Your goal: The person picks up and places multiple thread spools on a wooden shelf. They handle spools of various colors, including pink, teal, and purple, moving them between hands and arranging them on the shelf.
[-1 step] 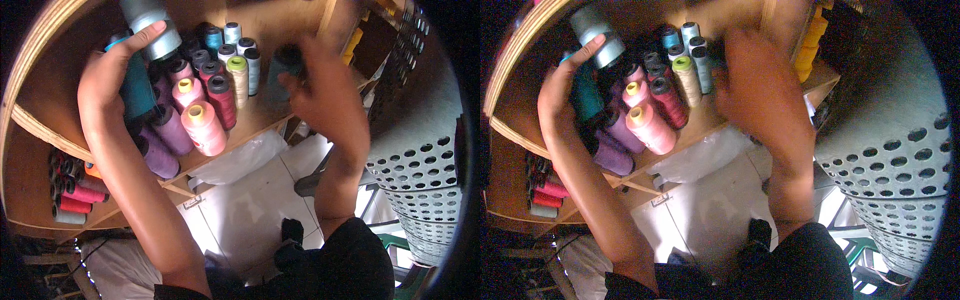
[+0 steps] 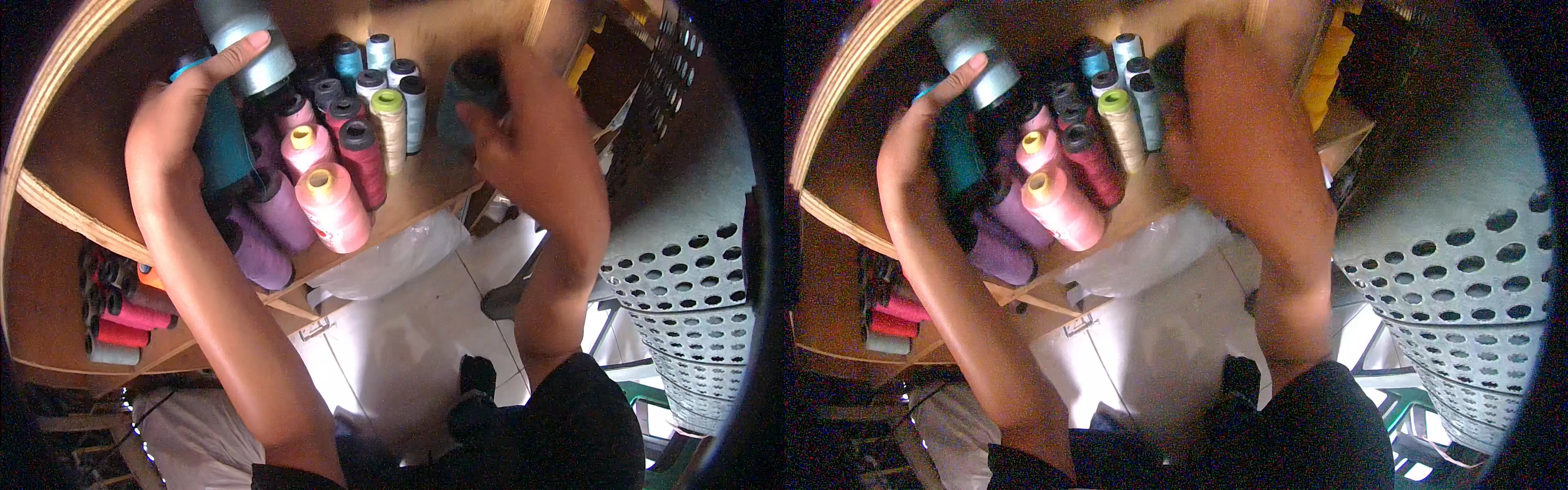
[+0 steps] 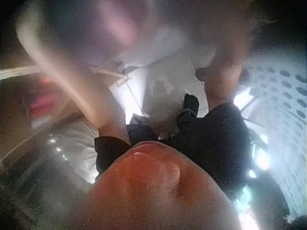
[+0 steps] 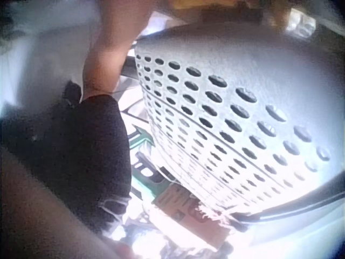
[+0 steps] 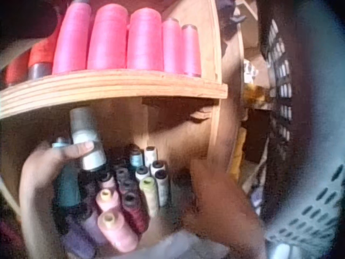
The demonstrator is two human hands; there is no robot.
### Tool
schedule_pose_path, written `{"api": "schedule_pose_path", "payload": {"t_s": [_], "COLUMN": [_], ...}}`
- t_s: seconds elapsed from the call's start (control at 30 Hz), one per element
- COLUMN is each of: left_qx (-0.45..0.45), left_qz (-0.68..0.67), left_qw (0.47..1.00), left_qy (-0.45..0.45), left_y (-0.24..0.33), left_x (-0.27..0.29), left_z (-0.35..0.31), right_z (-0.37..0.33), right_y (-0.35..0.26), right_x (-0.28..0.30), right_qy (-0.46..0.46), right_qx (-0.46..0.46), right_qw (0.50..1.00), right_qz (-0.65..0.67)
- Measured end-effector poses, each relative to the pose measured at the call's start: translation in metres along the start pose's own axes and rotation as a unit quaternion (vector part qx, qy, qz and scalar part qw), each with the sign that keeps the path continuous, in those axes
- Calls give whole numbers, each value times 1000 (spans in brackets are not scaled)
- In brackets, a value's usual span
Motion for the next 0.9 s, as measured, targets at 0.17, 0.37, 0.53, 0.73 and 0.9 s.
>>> {"api": "schedule_pose_path", "payload": {"t_s": [0.17,0.37,0.53,0.73,0.9], "left_qx": [-2,-42,-42,-33,-27], "left_qz": [-27,-53,-53,-59,-64], "left_qw": [999,997,997,997,996], "left_qy": [-17,31,21,-31,-63], "left_y": [1,21,15,10,9], "left_x": [2,9,11,6,3], "left_z": [3,-13,-10,1,3], "right_z": [40,99,124,127,149], "right_y": [-12,11,6,35,77], "right_x": [7,-75,-126,-203,-222], "right_qy": [87,64,-179,-297,-310], "right_qx": [-46,37,-75,-37,-97], "right_qw": [983,992,979,953,940], "right_qz": [154,104,67,40,104]}}
Point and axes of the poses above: each hand's wrist, its own z-axis towards the middle knuckle, its own x-axis out of the back of the hand, y = z × x, the point moved 8 cm from there along z, towards the middle knuckle, and after that the axes turned 11 degrees about z, right-handed, at the moved point
